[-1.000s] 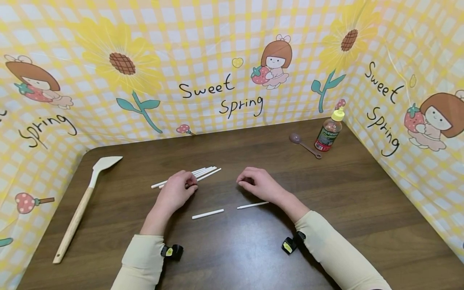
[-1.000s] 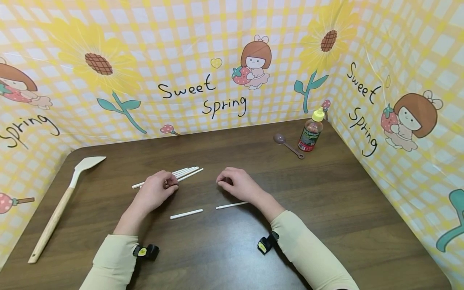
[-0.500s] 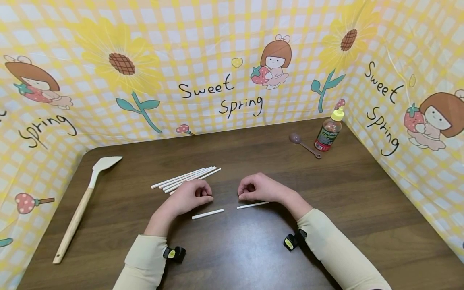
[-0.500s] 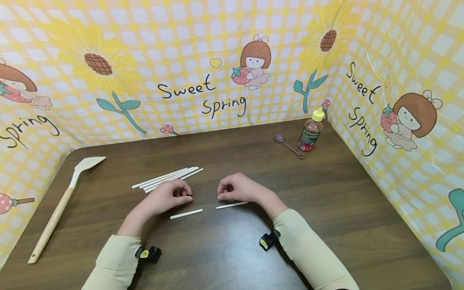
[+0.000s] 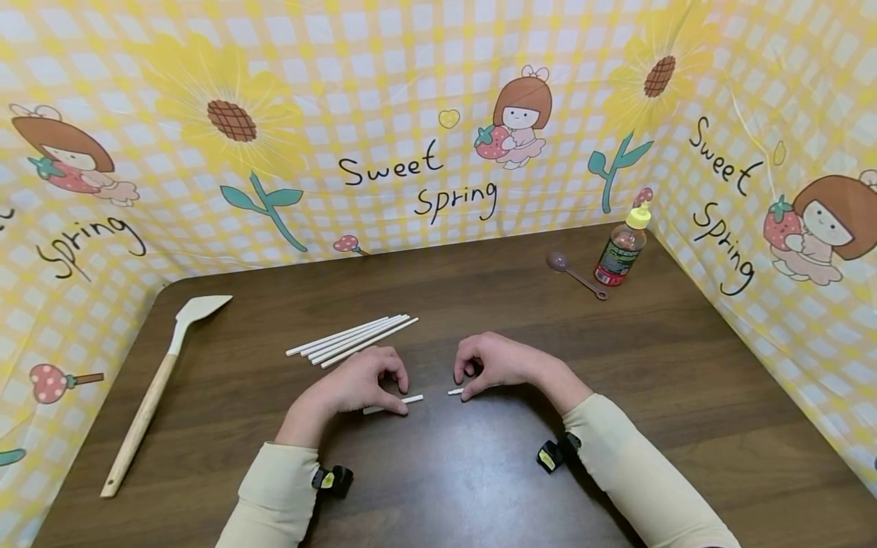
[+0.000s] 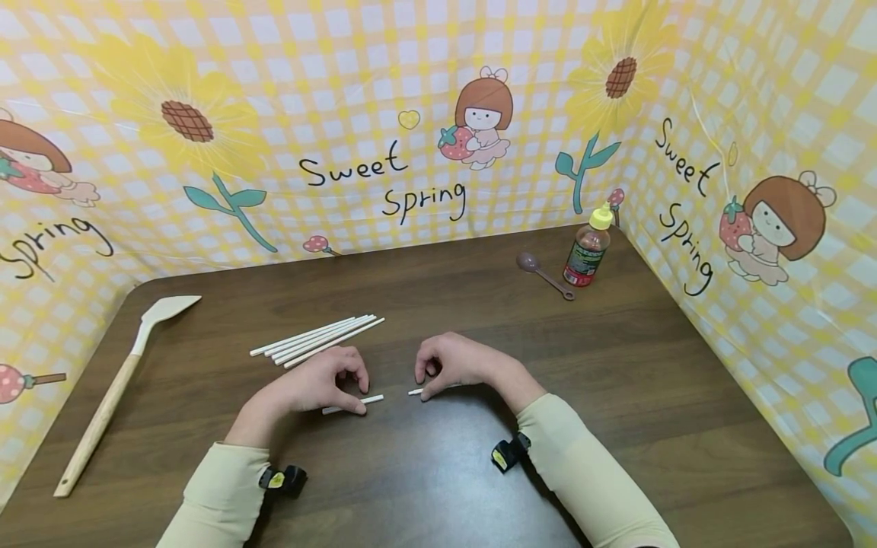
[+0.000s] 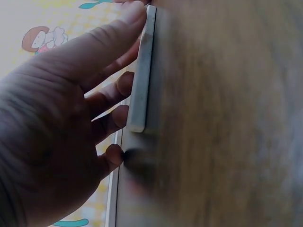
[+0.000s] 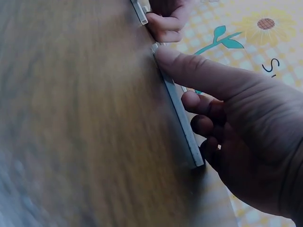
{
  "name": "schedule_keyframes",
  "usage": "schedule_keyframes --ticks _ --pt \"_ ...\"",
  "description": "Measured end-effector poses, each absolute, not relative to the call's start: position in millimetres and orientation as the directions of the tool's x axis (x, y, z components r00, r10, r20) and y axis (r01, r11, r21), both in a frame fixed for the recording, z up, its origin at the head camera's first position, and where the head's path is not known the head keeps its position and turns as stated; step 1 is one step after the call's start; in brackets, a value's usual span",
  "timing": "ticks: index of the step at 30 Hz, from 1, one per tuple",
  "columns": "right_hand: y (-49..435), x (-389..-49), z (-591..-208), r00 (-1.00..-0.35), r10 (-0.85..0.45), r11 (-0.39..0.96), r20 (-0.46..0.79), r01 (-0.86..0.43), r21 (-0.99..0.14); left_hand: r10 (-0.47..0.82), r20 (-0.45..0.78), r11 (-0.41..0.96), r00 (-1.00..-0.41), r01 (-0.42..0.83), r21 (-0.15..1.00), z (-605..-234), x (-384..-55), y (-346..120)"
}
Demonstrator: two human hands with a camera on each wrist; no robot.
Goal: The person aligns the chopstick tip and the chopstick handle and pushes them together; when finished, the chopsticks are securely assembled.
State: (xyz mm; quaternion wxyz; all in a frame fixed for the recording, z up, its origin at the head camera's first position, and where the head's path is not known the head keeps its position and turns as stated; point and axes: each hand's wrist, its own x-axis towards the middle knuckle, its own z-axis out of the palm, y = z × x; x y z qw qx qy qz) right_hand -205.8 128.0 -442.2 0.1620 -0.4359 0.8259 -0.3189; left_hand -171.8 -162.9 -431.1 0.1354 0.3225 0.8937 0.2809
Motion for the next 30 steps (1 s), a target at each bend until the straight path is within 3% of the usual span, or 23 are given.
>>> schedule_keyframes --ticks 10,19,30 --pt "126.1 -204.0 -439.7 -0.543 -0.839 0.399 0.023 -0.644 -0.653 0.660 -0.029 0.654 -0.751 0.555 0.513 -432.6 -170.2 -161.7" --pt "125.5 -204.7 -439.4 -0.568 -0.822 0.404 0.044 -0.636 -0.658 0.650 0.014 0.633 -0.760 0.552 0.542 -434.5 -173.7 -160.9" --pt "125.9 -205.4 -435.1 -0.631 -0.765 0.399 0.129 -0.621 -0.675 0.507 0.037 0.691 -0.861 0.432 0.579 -429.5 -172.4 -158.3"
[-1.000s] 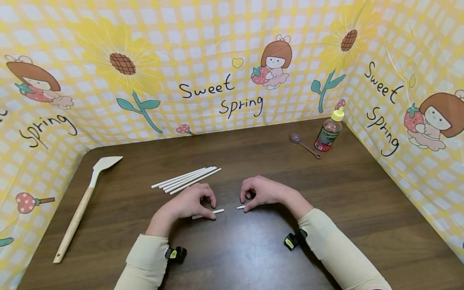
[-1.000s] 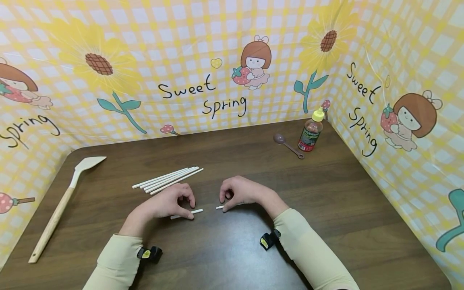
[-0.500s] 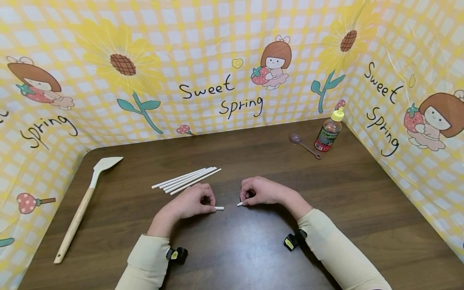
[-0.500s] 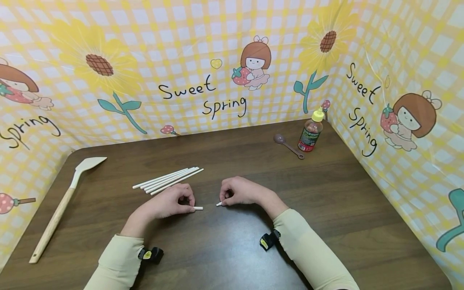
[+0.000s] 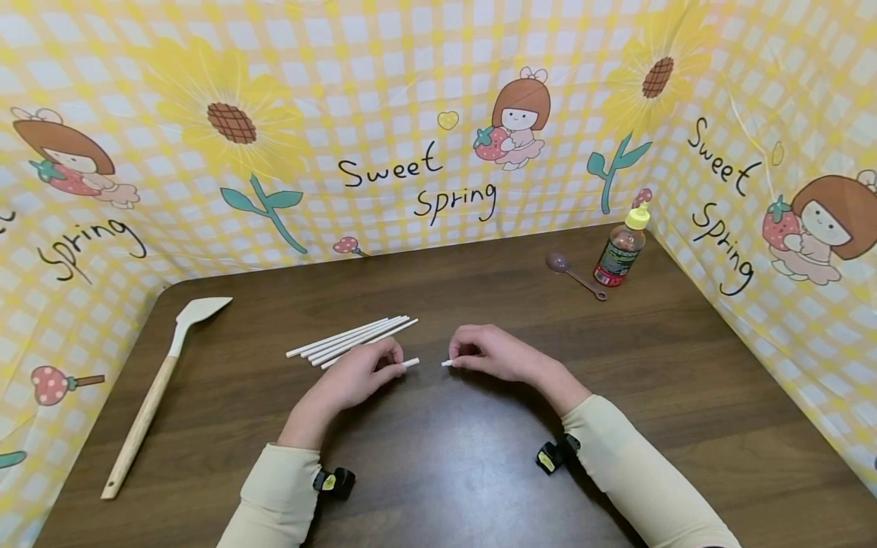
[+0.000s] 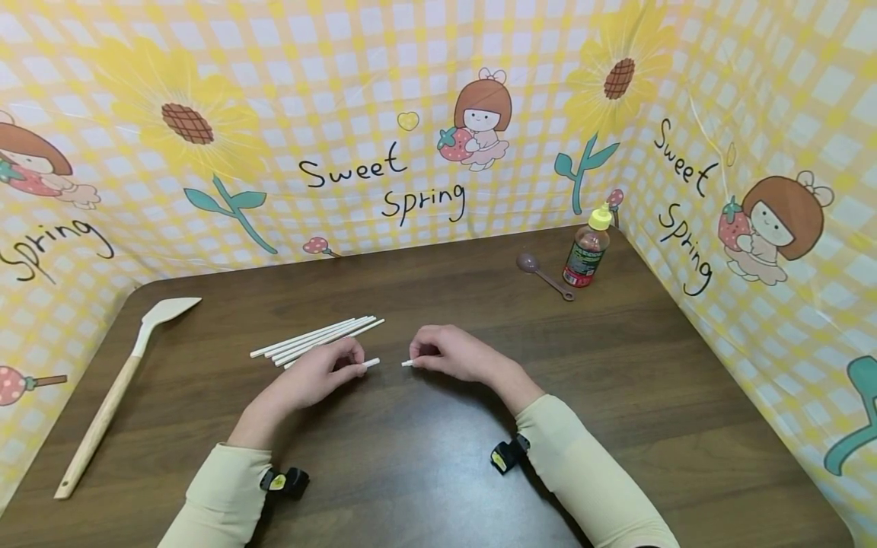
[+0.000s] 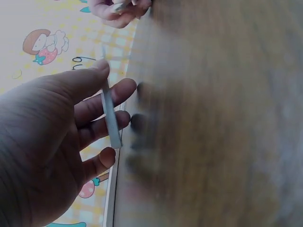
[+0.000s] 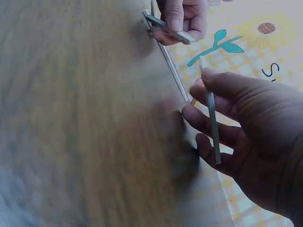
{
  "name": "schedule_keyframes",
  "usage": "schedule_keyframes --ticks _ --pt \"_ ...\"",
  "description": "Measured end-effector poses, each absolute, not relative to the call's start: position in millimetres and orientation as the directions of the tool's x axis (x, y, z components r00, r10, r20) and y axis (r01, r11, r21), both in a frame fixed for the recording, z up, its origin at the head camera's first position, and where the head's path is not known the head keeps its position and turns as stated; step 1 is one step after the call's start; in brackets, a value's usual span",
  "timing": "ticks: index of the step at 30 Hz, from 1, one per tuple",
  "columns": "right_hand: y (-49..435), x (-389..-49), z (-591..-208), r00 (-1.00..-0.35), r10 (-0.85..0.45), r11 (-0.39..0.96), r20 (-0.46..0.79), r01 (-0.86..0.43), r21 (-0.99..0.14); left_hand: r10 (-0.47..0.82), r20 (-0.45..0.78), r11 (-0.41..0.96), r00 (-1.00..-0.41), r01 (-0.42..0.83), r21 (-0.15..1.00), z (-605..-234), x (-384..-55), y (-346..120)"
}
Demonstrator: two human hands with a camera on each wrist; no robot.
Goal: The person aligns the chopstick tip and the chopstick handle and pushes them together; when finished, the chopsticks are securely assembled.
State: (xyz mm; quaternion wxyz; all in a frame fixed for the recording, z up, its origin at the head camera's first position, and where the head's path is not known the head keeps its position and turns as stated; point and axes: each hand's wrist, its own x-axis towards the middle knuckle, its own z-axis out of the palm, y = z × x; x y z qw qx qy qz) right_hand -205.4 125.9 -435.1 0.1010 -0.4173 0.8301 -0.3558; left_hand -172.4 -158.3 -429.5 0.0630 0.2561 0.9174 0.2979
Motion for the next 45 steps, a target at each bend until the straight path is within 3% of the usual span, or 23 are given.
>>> schedule_keyframes --ticks 5,13,25,35,45 --pt "127.1 -204.8 -434.9 -0.655 -0.751 0.391 0.089 -0.550 -0.738 0.501 0.052 0.684 -0.864 0.432 0.588 -428.4 -172.3 -158.6" --pt "127.0 -204.7 -437.4 -0.663 -0.737 0.415 0.128 -0.594 -0.689 0.515 0.106 0.661 -0.850 0.473 0.582 -430.8 -173.7 -158.8" --pt "123.9 -206.1 -441.5 -0.691 -0.719 0.443 0.076 -0.540 -0.715 0.530 0.076 0.664 -0.845 0.469 0.582 -434.5 -175.2 -159.4" --pt "122.1 -206.0 -444.0 -0.672 -0.731 0.426 0.122 -0.588 -0.687 0.532 0.066 0.666 -0.844 0.465 0.584 -434.0 -174.5 -156.9" --pt "118.8 -204.7 -447.4 -0.700 -0.700 0.444 0.142 -0.582 -0.682 0.528 0.079 0.658 -0.845 0.467 0.591 -433.3 -174.1 -153.4"
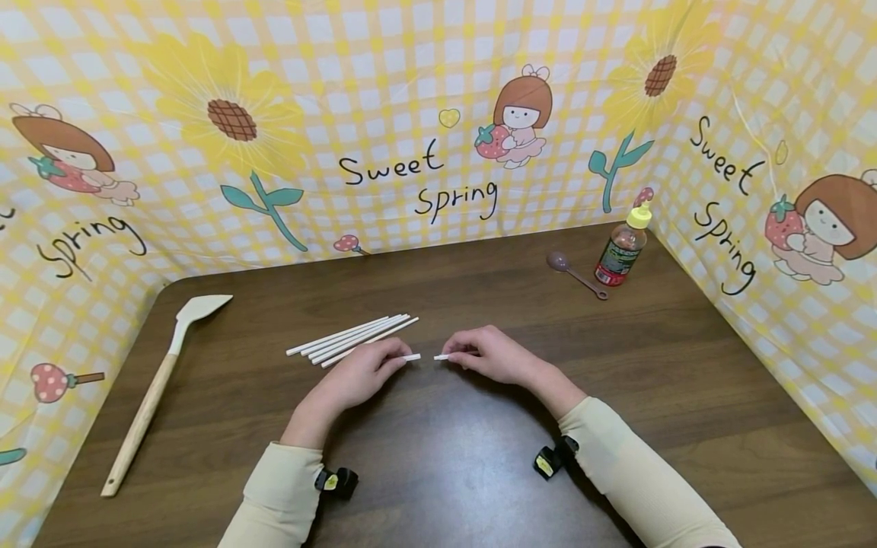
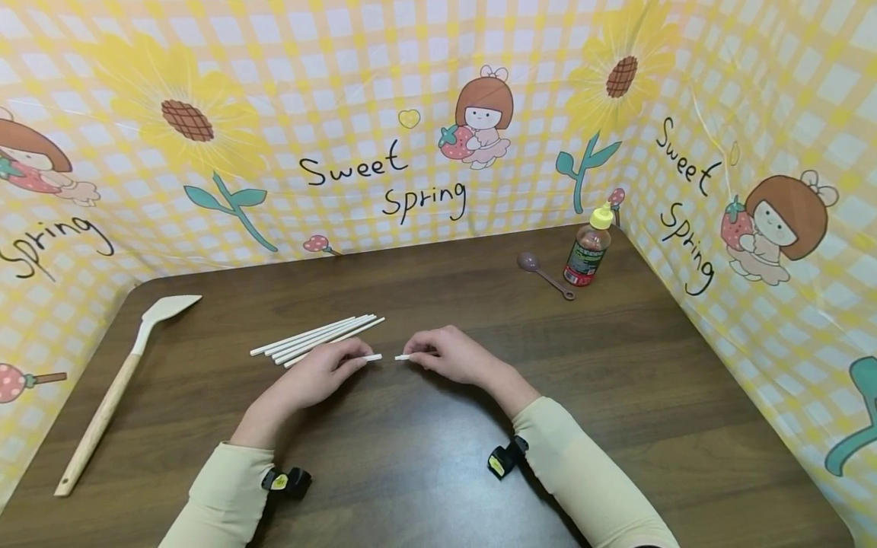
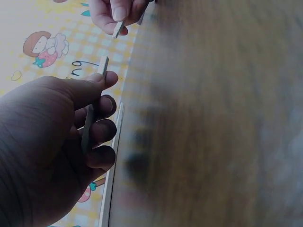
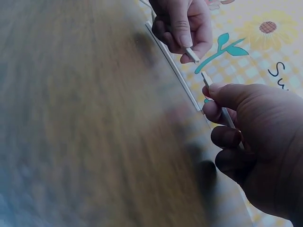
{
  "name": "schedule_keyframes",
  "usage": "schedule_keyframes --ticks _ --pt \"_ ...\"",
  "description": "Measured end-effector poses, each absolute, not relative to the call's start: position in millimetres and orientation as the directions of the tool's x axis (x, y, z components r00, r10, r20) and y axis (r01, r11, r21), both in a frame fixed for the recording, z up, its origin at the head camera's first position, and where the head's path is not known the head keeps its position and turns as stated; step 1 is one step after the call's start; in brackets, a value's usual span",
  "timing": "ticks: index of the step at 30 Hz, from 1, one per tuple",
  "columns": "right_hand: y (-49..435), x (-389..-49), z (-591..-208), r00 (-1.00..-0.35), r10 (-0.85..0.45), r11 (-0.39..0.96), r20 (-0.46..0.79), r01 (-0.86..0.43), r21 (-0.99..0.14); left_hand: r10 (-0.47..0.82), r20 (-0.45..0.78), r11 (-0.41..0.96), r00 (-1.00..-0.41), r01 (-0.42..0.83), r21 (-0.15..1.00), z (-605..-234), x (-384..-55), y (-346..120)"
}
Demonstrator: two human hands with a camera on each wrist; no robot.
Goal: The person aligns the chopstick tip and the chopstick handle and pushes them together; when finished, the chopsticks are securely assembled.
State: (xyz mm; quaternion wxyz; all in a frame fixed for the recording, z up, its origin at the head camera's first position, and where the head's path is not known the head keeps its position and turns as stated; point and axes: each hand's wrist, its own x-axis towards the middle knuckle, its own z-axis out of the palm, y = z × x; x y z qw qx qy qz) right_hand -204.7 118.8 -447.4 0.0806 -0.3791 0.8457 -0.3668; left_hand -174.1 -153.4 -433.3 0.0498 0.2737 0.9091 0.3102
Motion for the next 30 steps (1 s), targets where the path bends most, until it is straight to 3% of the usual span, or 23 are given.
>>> schedule_keyframes --ticks 30 --pt "113.3 -199.8 -445.5 -0.704 -0.694 0.434 0.153 -0.578 -0.691 0.566 0.096 0.618 -0.819 0.498 0.608 -436.2 -170.2 -145.1"
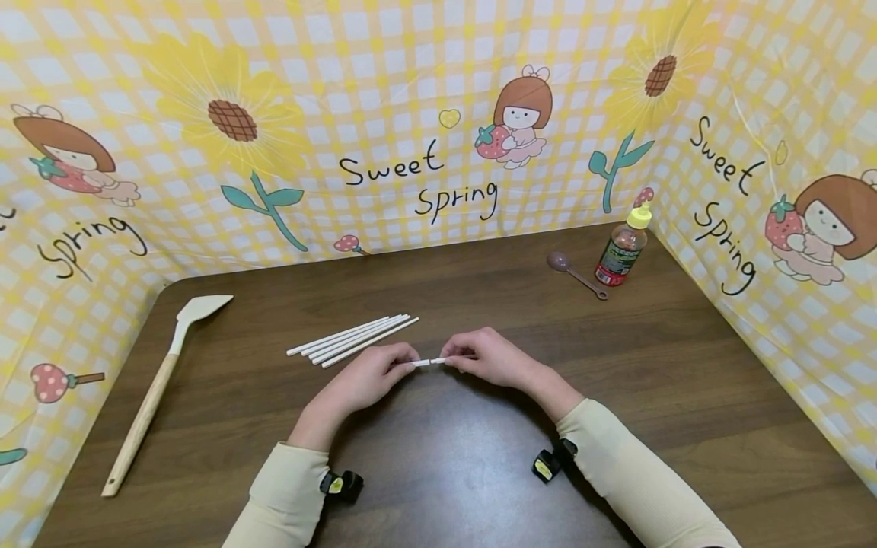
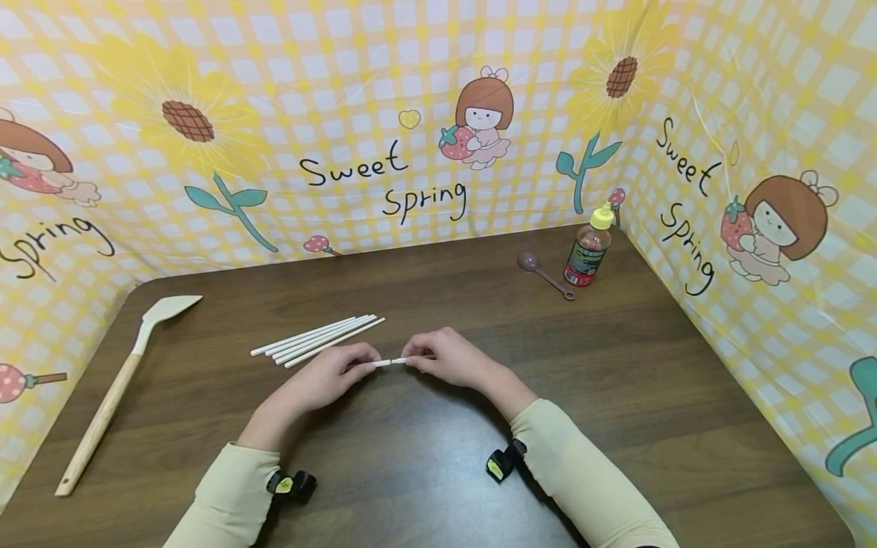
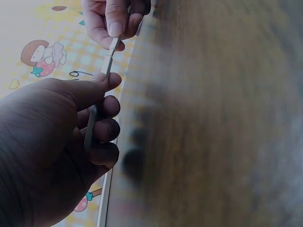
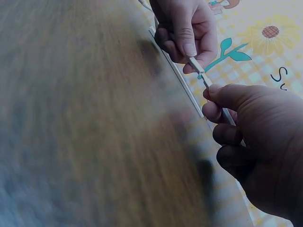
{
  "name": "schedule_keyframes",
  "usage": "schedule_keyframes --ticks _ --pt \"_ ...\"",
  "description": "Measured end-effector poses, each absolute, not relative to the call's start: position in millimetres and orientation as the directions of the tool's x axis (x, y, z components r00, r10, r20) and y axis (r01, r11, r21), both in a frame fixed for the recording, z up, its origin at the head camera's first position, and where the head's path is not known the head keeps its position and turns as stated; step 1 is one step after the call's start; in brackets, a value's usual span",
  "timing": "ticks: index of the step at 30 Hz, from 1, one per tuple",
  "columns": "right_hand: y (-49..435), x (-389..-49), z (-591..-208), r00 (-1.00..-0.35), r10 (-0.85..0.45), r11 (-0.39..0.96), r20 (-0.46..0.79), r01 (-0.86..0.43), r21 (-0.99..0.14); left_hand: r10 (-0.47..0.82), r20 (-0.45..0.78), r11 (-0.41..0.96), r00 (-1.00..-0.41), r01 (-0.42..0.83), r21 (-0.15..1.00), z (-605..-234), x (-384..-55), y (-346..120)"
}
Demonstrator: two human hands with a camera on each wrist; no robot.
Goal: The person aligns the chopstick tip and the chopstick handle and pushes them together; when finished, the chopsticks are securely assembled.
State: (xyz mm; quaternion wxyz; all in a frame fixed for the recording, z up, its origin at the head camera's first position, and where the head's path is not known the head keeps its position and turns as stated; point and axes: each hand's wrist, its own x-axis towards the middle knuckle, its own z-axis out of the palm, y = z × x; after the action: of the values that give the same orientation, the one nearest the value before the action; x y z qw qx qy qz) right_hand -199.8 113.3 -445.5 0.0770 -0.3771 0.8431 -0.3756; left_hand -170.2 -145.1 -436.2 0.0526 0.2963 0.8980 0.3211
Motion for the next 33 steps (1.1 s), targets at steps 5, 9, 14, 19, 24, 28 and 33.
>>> schedule_keyframes --ticks 5,9,14,19,24,28,33 --pt "112.7 -200.0 -446.0 -0.704 -0.696 0.432 0.143 -0.570 -0.699 0.571 0.095 0.615 -0.815 0.502 0.608 -434.7 -169.5 -144.3" --pt "112.2 -199.9 -447.0 -0.702 -0.698 0.428 0.141 -0.567 -0.704 0.578 0.095 0.611 -0.811 0.506 0.609 -433.9 -169.5 -143.8" --pt "111.7 -199.3 -447.4 -0.701 -0.700 0.427 0.136 -0.563 -0.708 0.585 0.095 0.607 -0.806 0.512 0.608 -434.5 -169.5 -143.5" --pt "111.5 -198.3 -447.1 -0.697 -0.704 0.422 0.136 -0.565 -0.709 0.588 0.081 0.610 -0.805 0.506 0.609 -435.2 -169.3 -142.5" --pt "111.1 -197.8 -446.4 -0.693 -0.709 0.420 0.134 -0.566 -0.709 0.585 0.074 0.618 -0.808 0.503 0.604 -435.0 -168.8 -141.8" --pt "111.0 -197.3 -445.6 -0.690 -0.712 0.419 0.134 -0.570 -0.707 0.584 0.074 0.621 -0.809 0.503 0.601 -435.2 -168.6 -141.8" --pt "110.9 -197.0 -445.4 -0.688 -0.713 0.416 0.138 -0.573 -0.706 0.587 0.082 0.617 -0.805 0.510 0.599 -434.7 -168.6 -141.6"
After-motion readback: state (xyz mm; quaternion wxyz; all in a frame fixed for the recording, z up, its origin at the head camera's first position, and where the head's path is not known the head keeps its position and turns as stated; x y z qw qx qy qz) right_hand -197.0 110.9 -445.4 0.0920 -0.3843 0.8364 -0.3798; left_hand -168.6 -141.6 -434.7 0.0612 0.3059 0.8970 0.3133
